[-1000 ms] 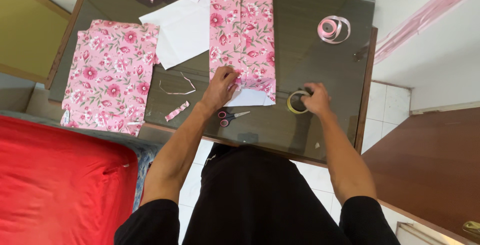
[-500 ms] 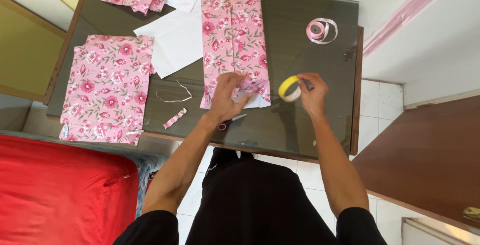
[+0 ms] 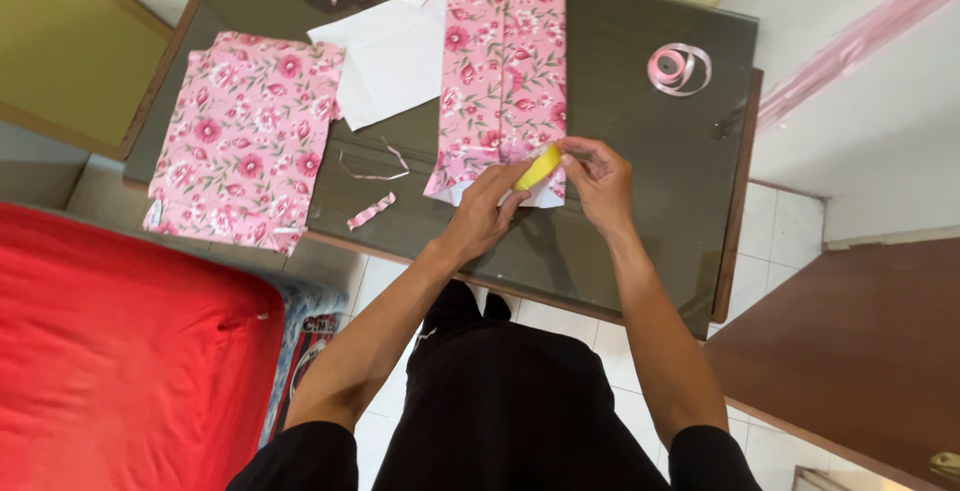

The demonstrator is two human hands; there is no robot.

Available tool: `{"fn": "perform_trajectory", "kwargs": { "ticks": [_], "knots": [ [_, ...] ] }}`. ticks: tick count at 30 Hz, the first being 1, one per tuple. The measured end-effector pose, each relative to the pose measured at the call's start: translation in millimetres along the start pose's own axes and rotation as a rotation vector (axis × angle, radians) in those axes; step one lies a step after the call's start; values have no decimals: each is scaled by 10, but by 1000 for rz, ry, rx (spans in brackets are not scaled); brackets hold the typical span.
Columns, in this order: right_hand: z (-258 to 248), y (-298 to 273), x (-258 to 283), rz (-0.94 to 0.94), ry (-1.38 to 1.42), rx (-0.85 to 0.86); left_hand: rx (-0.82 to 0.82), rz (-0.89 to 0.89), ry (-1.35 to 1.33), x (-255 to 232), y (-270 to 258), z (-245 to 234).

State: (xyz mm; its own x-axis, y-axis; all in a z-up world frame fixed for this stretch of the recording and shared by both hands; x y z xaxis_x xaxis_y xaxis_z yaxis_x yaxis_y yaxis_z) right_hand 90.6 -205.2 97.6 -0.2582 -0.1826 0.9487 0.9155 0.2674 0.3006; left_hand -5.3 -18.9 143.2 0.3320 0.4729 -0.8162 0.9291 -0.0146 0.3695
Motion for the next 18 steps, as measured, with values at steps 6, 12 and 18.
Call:
{"fn": "perform_trajectory", "kwargs": {
  "ticks": [6, 12, 18],
  "knots": [
    [211, 38, -281, 191, 89, 33, -28, 82, 170, 22, -230, -131],
    [297, -68, -602, 257, 125, 64, -2, 160, 253, 54, -414, -277],
    [349, -195, -860, 291, 99, 65, 18, 151, 276, 74, -519, -299]
  ]
}}
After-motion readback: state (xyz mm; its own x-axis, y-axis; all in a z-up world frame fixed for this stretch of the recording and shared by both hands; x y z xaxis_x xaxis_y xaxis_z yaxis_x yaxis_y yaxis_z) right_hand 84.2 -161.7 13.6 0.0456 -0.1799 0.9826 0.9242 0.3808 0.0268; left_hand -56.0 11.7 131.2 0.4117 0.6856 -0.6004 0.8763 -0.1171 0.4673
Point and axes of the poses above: each hand's wrist, its own y-axis towards the middle knuckle, its own z-axis out of the palm, x = y × z, the point moved 5 cm from there along y, towards the middle knuckle, and after that the axes turned 8 degrees about -z, right-handed, at the moved point
